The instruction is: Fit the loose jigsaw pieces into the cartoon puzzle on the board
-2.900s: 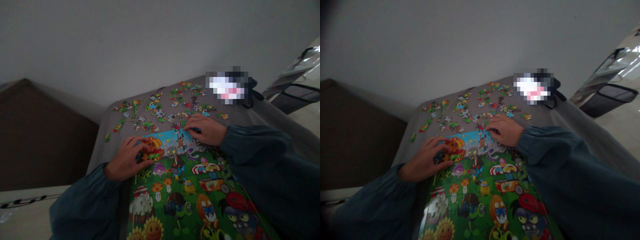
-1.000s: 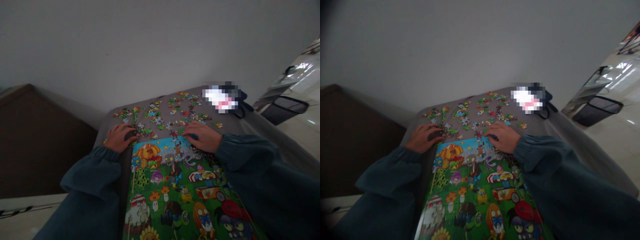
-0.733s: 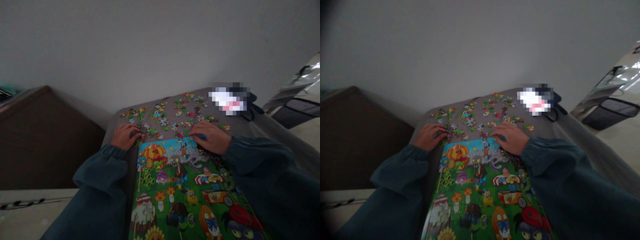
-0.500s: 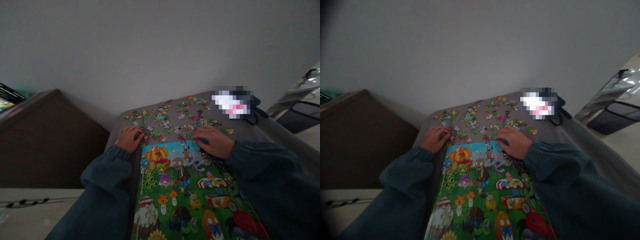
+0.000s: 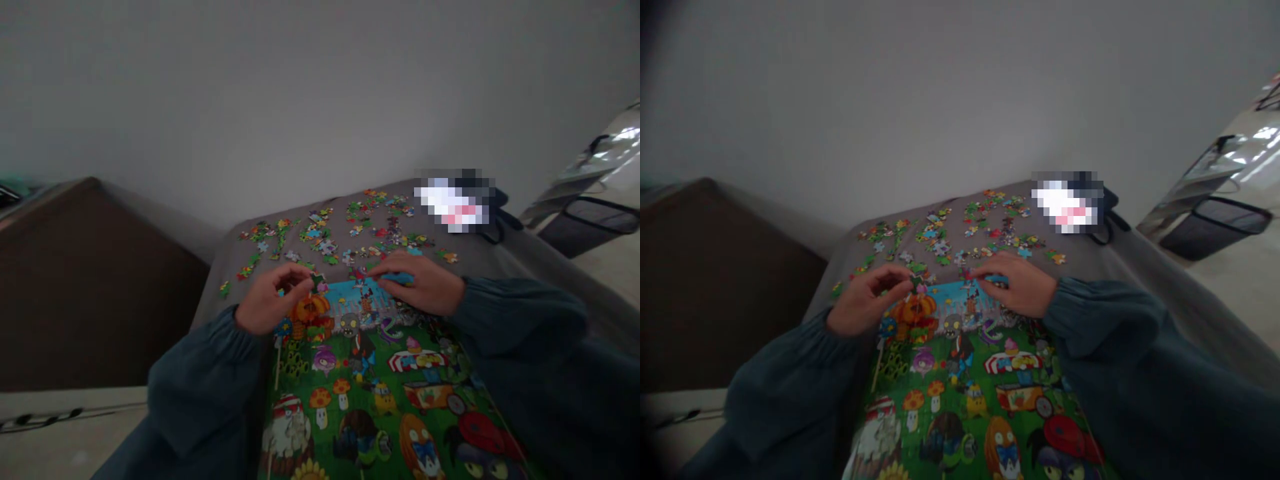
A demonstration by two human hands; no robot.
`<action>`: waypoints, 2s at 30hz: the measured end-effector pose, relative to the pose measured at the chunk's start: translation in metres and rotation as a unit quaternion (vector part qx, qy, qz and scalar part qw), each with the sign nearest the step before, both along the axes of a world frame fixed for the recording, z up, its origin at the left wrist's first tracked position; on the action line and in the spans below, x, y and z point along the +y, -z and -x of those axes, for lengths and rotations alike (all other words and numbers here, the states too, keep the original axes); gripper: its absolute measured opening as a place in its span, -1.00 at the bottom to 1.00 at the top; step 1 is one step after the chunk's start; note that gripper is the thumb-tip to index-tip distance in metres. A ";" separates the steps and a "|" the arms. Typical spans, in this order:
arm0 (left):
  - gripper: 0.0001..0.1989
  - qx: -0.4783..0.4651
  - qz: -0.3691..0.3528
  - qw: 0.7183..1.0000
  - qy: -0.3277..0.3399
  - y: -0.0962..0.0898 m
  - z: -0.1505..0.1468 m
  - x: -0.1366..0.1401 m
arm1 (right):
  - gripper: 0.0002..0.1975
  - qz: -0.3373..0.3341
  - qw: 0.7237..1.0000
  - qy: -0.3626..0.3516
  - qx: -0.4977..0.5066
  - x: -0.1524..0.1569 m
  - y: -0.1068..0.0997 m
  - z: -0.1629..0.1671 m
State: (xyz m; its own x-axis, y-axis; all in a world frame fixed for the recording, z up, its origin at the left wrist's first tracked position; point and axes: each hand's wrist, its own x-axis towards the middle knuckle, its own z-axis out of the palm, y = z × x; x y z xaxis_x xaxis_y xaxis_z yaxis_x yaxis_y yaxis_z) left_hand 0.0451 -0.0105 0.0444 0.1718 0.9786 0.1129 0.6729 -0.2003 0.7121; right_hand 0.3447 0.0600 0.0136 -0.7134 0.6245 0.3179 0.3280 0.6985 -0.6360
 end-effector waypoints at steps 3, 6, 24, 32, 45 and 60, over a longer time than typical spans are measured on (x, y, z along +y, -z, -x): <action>-0.77 -0.024 0.016 0.999 0.044 -0.004 -0.035 -0.021 | -0.65 0.153 0.986 -0.056 0.048 -0.020 -0.019 0.009; -0.81 -0.023 0.000 0.998 0.058 -0.001 -0.054 -0.035 | -0.62 0.245 0.964 -0.075 0.074 -0.038 -0.026 0.020; -0.60 0.235 -0.134 0.936 0.224 0.037 -0.024 -0.018 | -0.83 0.310 0.922 -0.118 -0.198 0.002 -0.020 -0.016; -0.58 0.239 -0.100 0.936 0.238 0.033 -0.025 -0.015 | -0.80 0.268 0.922 -0.135 -0.244 0.001 -0.023 -0.018; -0.62 0.233 -0.115 0.934 0.246 0.036 -0.023 -0.016 | -0.79 0.189 0.936 -0.133 -0.265 0.001 -0.019 -0.012; -0.61 0.227 -0.095 0.937 0.246 0.036 -0.023 -0.016 | -0.87 0.236 0.932 -0.135 -0.240 0.002 -0.016 -0.017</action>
